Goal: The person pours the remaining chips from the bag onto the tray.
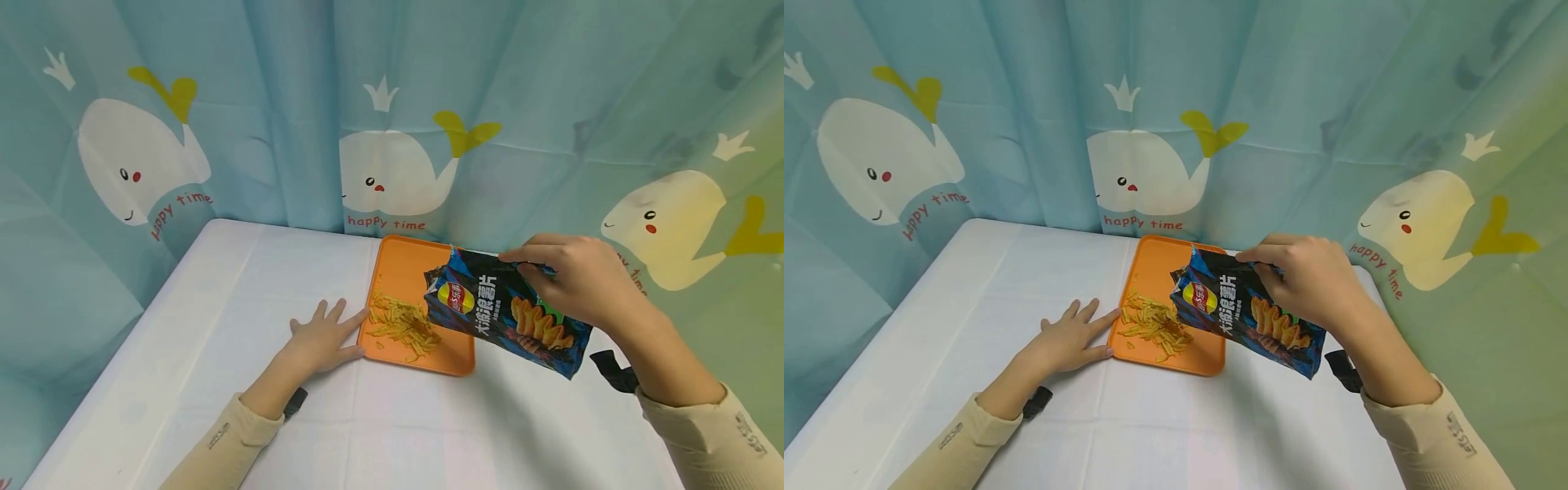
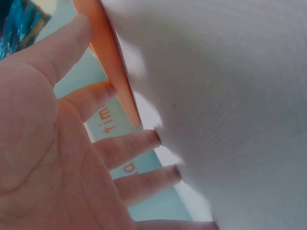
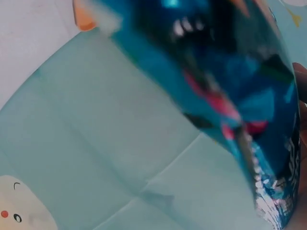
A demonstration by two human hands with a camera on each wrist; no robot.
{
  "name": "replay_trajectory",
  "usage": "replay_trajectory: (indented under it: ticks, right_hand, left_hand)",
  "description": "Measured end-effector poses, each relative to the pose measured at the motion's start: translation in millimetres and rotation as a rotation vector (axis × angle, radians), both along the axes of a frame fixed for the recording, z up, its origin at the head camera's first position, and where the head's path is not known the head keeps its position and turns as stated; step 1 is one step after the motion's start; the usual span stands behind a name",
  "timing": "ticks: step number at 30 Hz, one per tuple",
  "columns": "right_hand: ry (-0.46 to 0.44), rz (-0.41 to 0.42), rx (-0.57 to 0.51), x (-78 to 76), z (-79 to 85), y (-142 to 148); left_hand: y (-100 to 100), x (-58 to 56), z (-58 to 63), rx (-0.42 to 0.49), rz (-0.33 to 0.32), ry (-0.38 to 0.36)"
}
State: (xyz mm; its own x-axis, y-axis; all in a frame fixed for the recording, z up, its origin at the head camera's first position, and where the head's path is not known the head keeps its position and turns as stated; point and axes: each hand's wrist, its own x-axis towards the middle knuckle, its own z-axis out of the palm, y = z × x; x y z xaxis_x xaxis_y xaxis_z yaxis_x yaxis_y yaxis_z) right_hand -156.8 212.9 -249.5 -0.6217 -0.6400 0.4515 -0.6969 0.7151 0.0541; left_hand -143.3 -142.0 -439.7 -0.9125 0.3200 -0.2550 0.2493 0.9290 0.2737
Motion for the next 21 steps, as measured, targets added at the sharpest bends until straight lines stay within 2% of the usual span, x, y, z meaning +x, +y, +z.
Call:
replay_trajectory:
  ticks: [12,21]
  right_hand:
    - [0.033,0.04,0.015,1.1,3.8,-1.3]
    - [0.036,0.004,0.023,0.6,3.3,-0.7]
  left_hand:
    - [0.7,-0.8,-0.7,-0.003,0.0,-0.001]
    - [0.7,-0.6,1.0,-0.005,-0.001,-0.002]
